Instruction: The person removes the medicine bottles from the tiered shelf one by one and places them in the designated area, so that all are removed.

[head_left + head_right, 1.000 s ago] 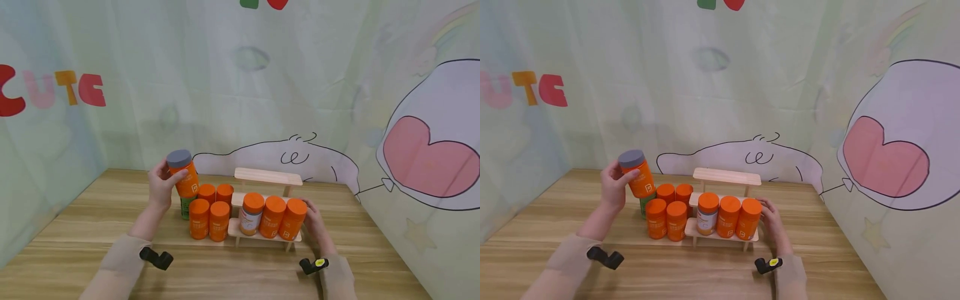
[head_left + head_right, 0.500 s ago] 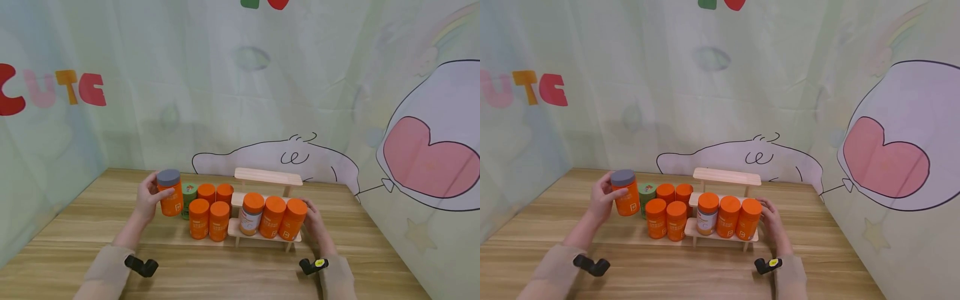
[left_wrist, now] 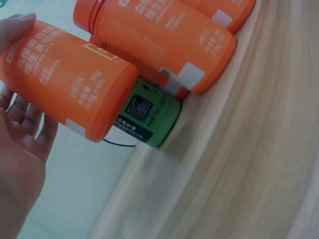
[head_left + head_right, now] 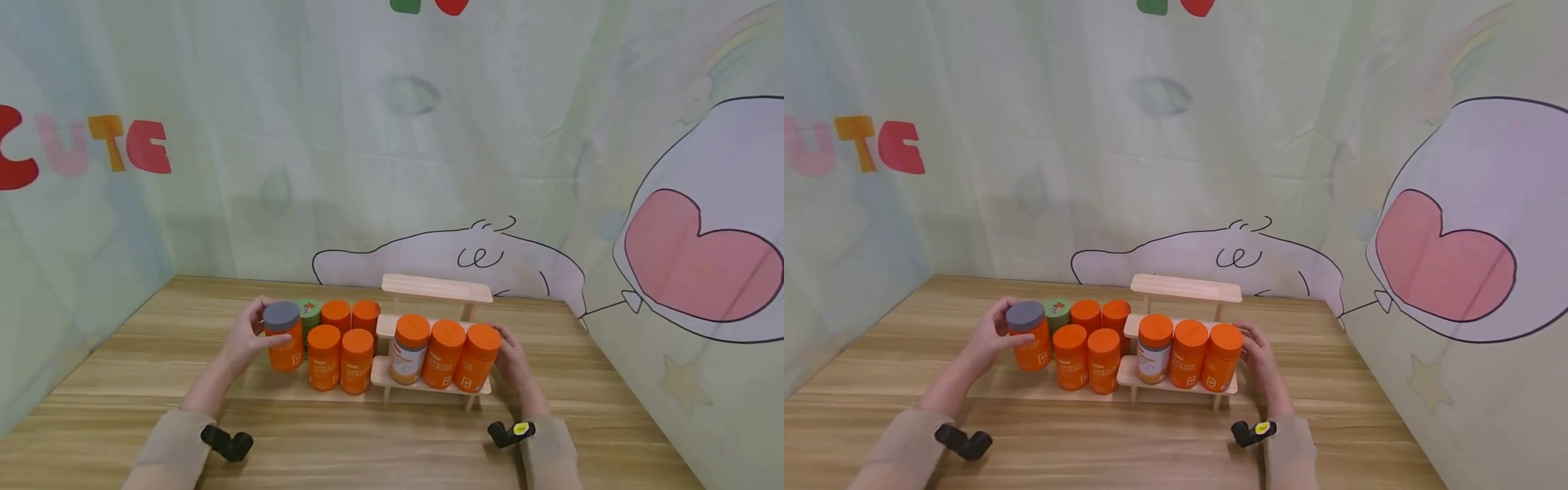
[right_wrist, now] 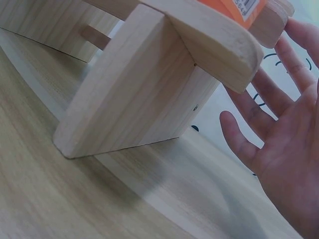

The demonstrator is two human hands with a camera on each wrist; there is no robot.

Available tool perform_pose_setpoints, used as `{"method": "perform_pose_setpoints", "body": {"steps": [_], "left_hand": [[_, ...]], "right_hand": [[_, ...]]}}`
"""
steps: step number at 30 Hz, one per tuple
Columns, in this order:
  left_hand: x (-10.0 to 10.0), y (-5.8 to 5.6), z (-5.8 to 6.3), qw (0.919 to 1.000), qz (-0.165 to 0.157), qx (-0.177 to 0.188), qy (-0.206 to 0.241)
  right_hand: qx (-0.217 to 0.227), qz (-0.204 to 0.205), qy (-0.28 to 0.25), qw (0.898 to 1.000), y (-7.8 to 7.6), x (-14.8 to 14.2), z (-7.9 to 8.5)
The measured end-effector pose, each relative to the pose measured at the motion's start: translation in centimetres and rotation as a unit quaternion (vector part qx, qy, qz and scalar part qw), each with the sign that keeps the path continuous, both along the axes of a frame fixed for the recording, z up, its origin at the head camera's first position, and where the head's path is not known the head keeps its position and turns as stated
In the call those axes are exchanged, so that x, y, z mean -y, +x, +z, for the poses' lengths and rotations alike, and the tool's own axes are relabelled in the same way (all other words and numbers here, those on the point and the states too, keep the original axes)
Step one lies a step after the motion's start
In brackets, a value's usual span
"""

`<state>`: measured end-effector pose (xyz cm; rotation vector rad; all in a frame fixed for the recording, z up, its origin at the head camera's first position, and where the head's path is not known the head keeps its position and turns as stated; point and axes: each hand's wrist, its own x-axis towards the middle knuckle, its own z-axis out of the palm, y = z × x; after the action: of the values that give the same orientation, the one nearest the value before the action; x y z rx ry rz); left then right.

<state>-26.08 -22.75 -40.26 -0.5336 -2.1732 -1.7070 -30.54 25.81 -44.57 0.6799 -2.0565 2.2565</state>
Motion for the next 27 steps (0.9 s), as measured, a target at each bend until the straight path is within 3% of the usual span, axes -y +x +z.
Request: {"method": "perform_pose_setpoints", "body": {"steps": [15,27], "left_hand": [[0.4,-0.3,-1.8,0.9976,-0.015,0.044,-0.051],[0.2,-0.3,-1.9,0.9935,-0.022,0.091,-0.064]], "right_hand": [[-0.001,-0.01,-0.005,1.0,0.1,0.2,-0.1],[-0.003,-0.01,0.001,1.0,0.0,0.0,-0.1]]}}
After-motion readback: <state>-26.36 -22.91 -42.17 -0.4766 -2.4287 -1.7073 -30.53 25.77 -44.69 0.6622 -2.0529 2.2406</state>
